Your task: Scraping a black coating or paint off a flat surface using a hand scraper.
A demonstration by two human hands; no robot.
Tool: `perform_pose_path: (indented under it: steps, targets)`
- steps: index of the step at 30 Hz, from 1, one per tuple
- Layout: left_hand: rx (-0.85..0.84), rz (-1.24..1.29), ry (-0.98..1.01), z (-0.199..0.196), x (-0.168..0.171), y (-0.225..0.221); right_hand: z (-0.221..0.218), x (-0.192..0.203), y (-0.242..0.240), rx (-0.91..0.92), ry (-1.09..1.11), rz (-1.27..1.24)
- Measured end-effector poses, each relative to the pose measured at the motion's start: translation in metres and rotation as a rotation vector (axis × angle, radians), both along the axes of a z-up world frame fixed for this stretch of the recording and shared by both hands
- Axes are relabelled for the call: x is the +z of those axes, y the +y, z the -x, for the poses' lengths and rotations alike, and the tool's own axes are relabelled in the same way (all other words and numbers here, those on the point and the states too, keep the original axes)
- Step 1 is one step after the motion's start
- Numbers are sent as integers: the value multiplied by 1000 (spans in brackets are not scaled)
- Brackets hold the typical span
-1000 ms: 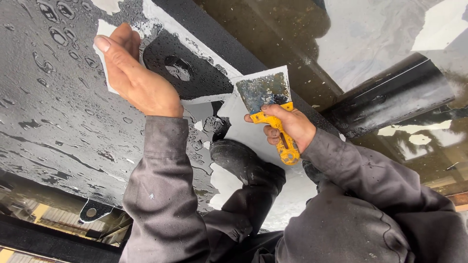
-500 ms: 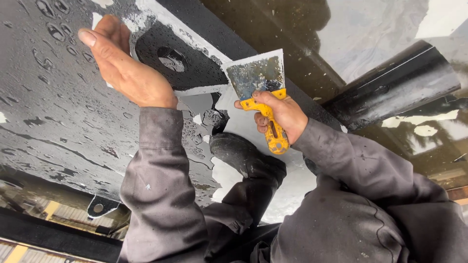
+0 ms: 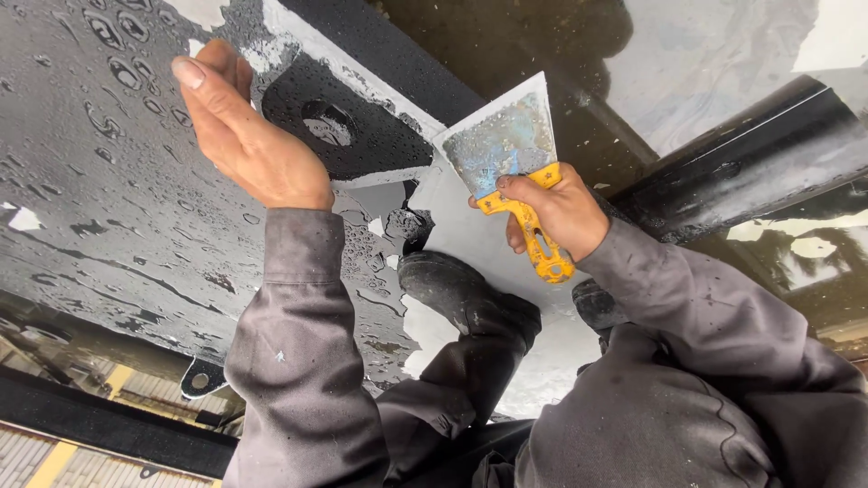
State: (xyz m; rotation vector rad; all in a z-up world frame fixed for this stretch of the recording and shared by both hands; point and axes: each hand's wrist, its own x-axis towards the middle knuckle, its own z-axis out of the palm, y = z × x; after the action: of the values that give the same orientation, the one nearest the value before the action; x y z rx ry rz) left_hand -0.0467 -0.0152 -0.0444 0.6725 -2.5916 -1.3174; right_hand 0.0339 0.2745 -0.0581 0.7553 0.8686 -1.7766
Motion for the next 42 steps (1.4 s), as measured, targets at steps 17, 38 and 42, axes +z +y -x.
perform_pose_path:
  steps: [17, 38, 42]
  targets:
    - [46, -70, 3, 4, 8, 9, 0, -12, 3, 71, -351, 65]
    - [83, -162, 39, 0, 3, 4, -27, -16, -14, 4, -377, 95]
    - [83, -144, 43, 0, 4, 4, -11, -3, -23, -93, -416, 71]
